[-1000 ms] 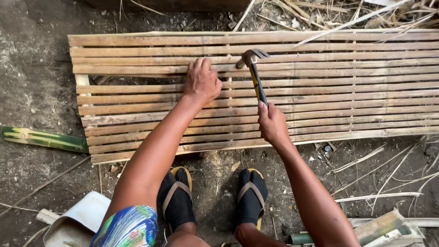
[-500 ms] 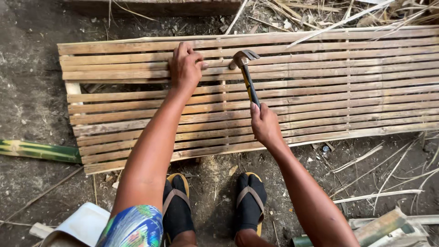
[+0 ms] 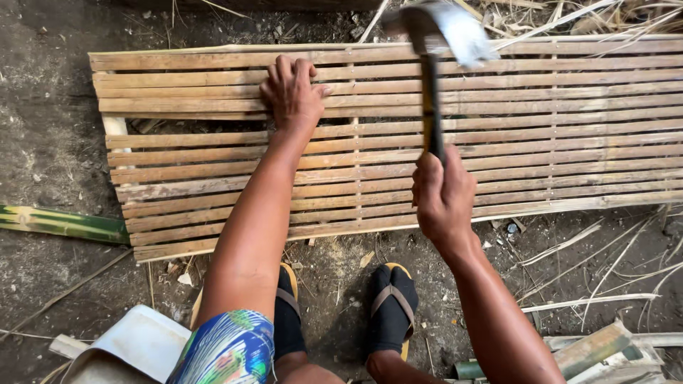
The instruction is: The person hammers nails into a bamboo slat structure using a hammer. They repeatedly pick nails from a white container and drive them into the bamboo frame to secure the slats.
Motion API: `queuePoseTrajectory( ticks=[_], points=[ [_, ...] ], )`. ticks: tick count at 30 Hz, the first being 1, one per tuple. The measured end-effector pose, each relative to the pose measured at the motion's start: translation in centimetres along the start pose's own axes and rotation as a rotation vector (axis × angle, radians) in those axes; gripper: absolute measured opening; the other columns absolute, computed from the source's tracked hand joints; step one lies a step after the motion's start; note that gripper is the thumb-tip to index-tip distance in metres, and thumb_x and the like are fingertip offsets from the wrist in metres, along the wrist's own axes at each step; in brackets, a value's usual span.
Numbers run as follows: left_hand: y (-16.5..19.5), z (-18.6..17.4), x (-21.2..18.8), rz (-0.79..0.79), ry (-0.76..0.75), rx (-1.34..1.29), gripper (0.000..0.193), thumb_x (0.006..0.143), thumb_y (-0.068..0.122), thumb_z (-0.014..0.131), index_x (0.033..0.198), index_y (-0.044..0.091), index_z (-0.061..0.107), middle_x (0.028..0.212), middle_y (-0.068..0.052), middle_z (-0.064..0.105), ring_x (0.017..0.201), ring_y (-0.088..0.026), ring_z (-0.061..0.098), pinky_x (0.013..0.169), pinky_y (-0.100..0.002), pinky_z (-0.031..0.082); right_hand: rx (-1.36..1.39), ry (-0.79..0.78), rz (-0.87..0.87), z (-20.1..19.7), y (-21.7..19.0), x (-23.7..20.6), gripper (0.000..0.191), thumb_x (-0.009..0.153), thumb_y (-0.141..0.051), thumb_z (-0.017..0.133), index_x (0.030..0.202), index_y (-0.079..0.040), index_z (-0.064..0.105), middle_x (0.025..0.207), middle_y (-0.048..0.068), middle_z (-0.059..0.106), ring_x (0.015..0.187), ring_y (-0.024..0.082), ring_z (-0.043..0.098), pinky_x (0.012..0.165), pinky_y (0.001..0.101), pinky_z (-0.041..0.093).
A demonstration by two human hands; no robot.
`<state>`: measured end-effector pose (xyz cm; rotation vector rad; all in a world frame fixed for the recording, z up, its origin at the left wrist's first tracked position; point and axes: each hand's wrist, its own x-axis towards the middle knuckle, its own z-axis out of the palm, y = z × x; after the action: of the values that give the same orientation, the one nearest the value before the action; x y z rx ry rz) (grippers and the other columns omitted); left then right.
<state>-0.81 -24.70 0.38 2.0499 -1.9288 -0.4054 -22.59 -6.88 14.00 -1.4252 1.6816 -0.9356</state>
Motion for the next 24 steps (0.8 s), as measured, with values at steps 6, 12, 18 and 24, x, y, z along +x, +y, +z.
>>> queuePoseTrajectory(
  ticks=[6, 12, 18, 24],
  points=[
    [0.2, -1.1, 0.3, -0.102, -0.058, -0.054, 0.054, 0.075, 0.049, 0.089, 0.107, 0.019, 0.058, 0.122, -0.009, 0.045, 0.117, -0.029, 0.042, 0.097, -0.051, 0.034, -0.330, -0.048, -0.010, 2.2, 1.3, 3.8, 0.035, 0.114, -0.035, 0.047, 0.100, -0.004, 0.055, 0.065, 0.002, 0.051, 0.052, 0.012, 0.047, 0.048, 0.0332, 0.039],
    [0.5, -2.3, 0.7, -0.224, -0.139, -0.128, 0.060, 0.070, 0.045, 0.092, 0.110, 0.020, 0.055, 0.122, -0.005, 0.046, 0.121, -0.027, 0.042, 0.101, -0.049, 0.033, 0.584, 0.074, -0.224, 0.1, 1.2, 1.5, 0.041, 0.114, -0.044, 0.051, 0.111, -0.004, 0.049, 0.071, 0.003, 0.044, 0.055, 0.012, 0.038, 0.048, 0.0317, 0.035],
    [0.7, -2.4, 1.2, -0.243, -0.137, -0.149, 0.059, 0.073, 0.043, 0.090, 0.112, 0.019, 0.054, 0.125, -0.007, 0.046, 0.124, -0.029, 0.041, 0.101, -0.049, 0.033, -0.335, -0.087, 0.105, 2.7, 3.5, 3.4, 0.032, 0.111, -0.033, 0.046, 0.103, -0.004, 0.057, 0.062, -0.003, 0.050, 0.052, 0.011, 0.046, 0.045, 0.0329, 0.034],
    [-1.5, -4.0, -2.6, 0.031, 0.159, -0.361, 0.053, 0.083, 0.028, 0.088, 0.124, 0.010, 0.059, 0.128, -0.016, 0.053, 0.123, -0.038, 0.047, 0.103, -0.051, 0.037, 0.052, -0.003, -0.034, 0.2, 2.3, 0.7, 0.040, 0.112, -0.037, 0.042, 0.096, -0.002, 0.053, 0.062, -0.002, 0.050, 0.052, 0.009, 0.049, 0.045, 0.0283, 0.040]
  ],
)
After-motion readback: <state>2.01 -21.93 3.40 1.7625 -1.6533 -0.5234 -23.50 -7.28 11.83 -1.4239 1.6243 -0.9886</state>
